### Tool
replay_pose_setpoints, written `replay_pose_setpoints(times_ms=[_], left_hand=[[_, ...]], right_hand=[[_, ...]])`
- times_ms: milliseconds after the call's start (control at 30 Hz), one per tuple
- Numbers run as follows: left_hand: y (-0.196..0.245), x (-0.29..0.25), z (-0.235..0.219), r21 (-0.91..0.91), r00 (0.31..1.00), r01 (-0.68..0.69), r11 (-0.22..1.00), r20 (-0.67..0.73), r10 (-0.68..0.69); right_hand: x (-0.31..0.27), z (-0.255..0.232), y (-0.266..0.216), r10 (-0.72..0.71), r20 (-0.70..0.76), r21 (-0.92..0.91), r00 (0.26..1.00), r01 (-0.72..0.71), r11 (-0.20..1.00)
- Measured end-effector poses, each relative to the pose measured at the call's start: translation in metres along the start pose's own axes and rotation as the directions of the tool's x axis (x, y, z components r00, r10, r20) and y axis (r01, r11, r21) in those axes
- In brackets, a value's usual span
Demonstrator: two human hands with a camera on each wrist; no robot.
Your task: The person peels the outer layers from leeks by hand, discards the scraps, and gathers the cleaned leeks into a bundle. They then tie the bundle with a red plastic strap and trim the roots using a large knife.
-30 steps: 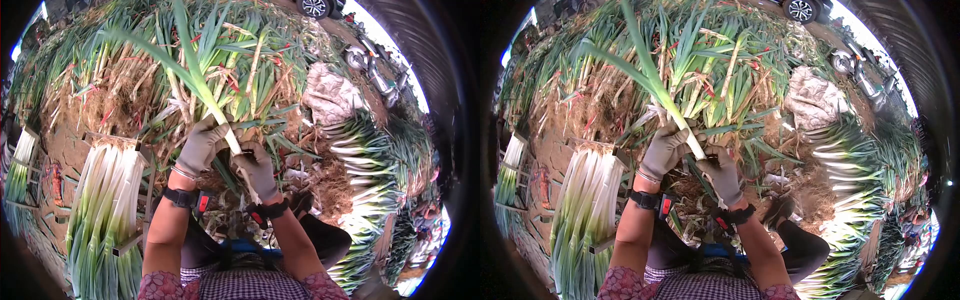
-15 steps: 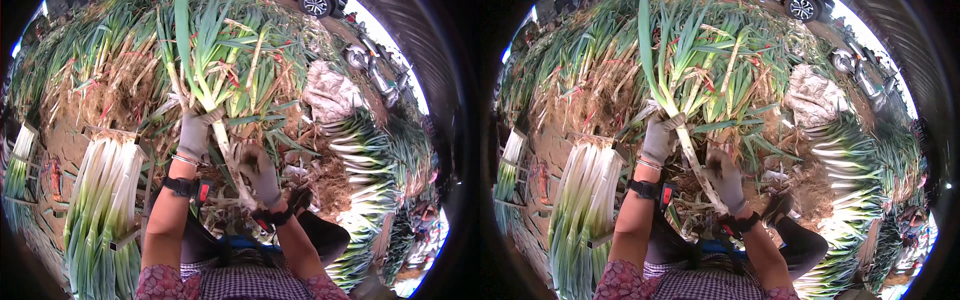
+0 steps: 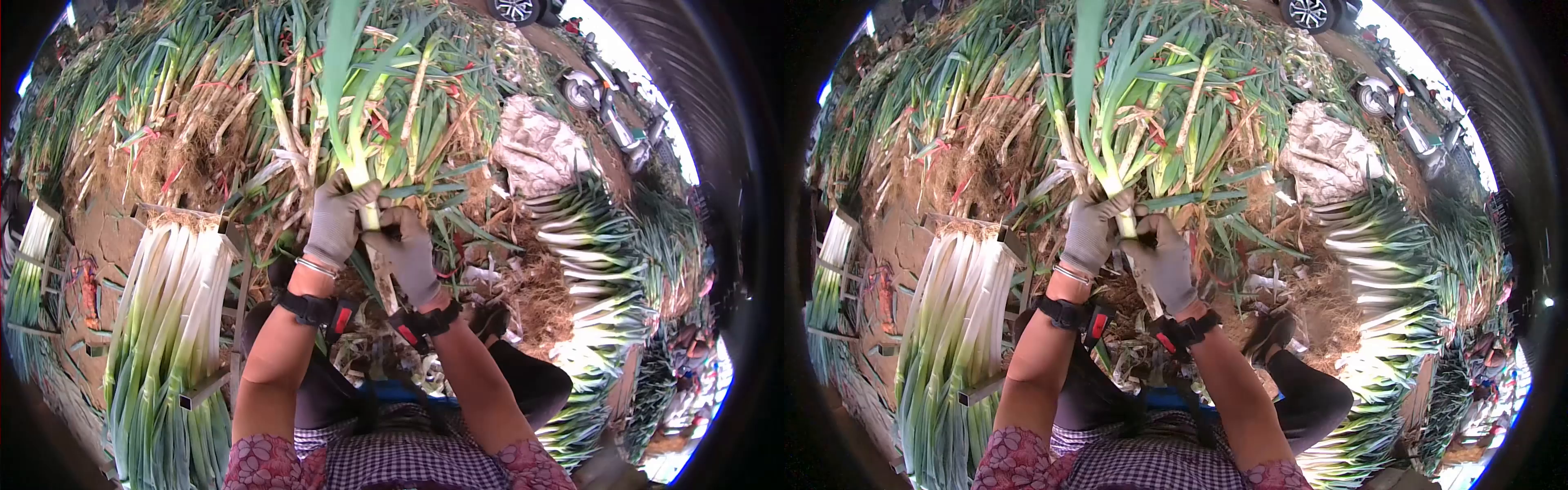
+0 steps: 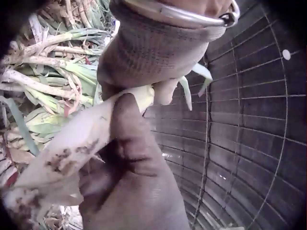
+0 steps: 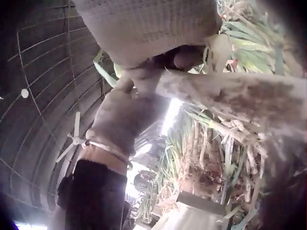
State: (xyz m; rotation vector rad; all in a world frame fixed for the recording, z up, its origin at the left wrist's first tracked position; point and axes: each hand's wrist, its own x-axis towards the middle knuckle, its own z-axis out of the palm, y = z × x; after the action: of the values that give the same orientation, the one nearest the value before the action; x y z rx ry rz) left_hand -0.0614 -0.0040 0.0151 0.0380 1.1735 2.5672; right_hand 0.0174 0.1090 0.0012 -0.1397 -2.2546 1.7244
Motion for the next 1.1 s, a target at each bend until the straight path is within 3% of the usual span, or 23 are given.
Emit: replay_pose_setpoints(times_ms=[33, 67, 100, 167, 233, 333, 467, 500, 600, 667, 700, 767, 800, 833, 900, 967, 1000, 1033, 1067, 1100], left_hand=[[-0.002, 0.003, -0.004, -0.044, 0.999, -0.004, 0.999, -0.033, 0.003], [0.005, 0.005, -0.004, -0.001, 0.995, -0.072, 0.997, -0.062, 0.072], [0.011, 0.005, -0.005, 0.047, 0.986, -0.132, 0.99, -0.091, 0.136], [0.014, 0.009, -0.007, 0.041, 0.986, -0.14, 0.989, -0.083, 0.143], [0.011, 0.008, -0.007, 0.035, 0.991, -0.127, 0.991, -0.049, 0.128], [0.001, -0.006, 0.006, -0.043, 0.998, -0.06, 0.997, 0.007, 0.061], [-0.014, -0.003, 0.002, -0.074, 0.999, -0.032, 0.997, -0.034, 0.029], [-0.02, -0.002, -0.001, -0.042, 0.998, -0.053, 0.998, -0.042, 0.051], [-0.03, -0.008, 0.0, -0.023, 0.996, -0.068, 0.997, -0.062, 0.067], [-0.029, -0.014, -0.001, -0.048, 0.998, -0.043, 0.998, -0.045, 0.041], [-0.029, -0.015, 0.0, -0.089, 0.996, -0.059, 0.994, -0.076, 0.052], [-0.02, -0.007, -0.008, -0.102, 0.979, -0.077, 0.992, -0.194, 0.057], [-0.005, -0.006, -0.015, -0.096, 0.987, 0.012, 0.995, -0.159, -0.028], [0.001, -0.007, -0.015, -0.093, 0.982, -0.028, 0.995, -0.191, 0.01], [-0.001, -0.007, -0.017, -0.109, 0.975, -0.1, 0.989, -0.207, 0.076], [-0.004, -0.014, -0.015, -0.134, 0.971, -0.137, 0.981, -0.215, 0.106], [-0.005, -0.018, -0.012, -0.171, 0.965, -0.173, 0.97, -0.226, 0.132], [-0.004, -0.016, -0.015, -0.07, 0.947, -0.198, 0.978, -0.272, 0.172], [0.008, -0.016, -0.022, -0.062, 0.946, -0.222, 0.973, -0.257, 0.2], [0.02, -0.014, -0.026, -0.058, 0.944, -0.247, 0.967, -0.241, 0.226]], right_hand=[[0.003, 0.001, -0.001, 0.052, 0.028, -0.141, 0.998, -0.048, 0.989], [-0.004, 0.005, 0.004, -0.146, 0.03, -0.254, 0.989, 0.149, 0.956], [-0.013, 0.007, 0.012, -0.148, 0.041, -0.251, 0.988, 0.153, 0.956], [-0.021, 0.012, 0.017, -0.155, 0.018, -0.12, 0.988, 0.156, 0.981], [-0.012, 0.013, 0.011, -0.156, -0.034, -0.113, 0.987, 0.152, 0.982], [0.007, 0.014, 0.008, -0.14, 0.029, 0.019, 0.99, 0.139, 0.99], [-0.009, 0.014, 0.002, -0.107, -0.08, -0.115, 0.991, 0.098, 0.989], [-0.01, 0.018, 0.014, -0.125, -0.153, -0.027, 0.98, 0.122, 0.992], [-0.021, 0.012, 0.022, -0.066, -0.148, 0.092, 0.987, 0.08, 0.993], [-0.026, 0.004, 0.015, -0.261, -0.079, -0.216, 0.962, 0.239, 0.947], [-0.03, -0.002, 0.01, -0.273, -0.091, -0.218, 0.958, 0.248, 0.944], [-0.049, -0.019, -0.001, -0.151, -0.019, -0.282, 0.988, 0.14, 0.949], [-0.059, -0.032, -0.001, -0.085, 0.066, -0.342, 0.994, 0.103, 0.934], [-0.07, -0.045, 0.016, -0.128, 0.104, -0.373, 0.986, 0.158, 0.914], [-0.094, -0.074, 0.028, 0.041, 0.142, -0.487, 0.989, 0.034, 0.872], [-0.119, -0.097, 0.045, 0.257, 0.188, -0.505, 0.948, -0.132, 0.853], [-0.134, -0.106, 0.063, 0.356, 0.215, -0.683, 0.909, -0.121, 0.721], [-0.149, -0.116, 0.086, 0.457, 0.219, -0.828, 0.862, -0.083, 0.554], [-0.173, -0.133, 0.114, 0.454, 0.21, -0.82, 0.866, -0.097, 0.564], [-0.199, -0.154, 0.143, 0.56, 0.241, -0.829, 0.793, -0.131, 0.544]])
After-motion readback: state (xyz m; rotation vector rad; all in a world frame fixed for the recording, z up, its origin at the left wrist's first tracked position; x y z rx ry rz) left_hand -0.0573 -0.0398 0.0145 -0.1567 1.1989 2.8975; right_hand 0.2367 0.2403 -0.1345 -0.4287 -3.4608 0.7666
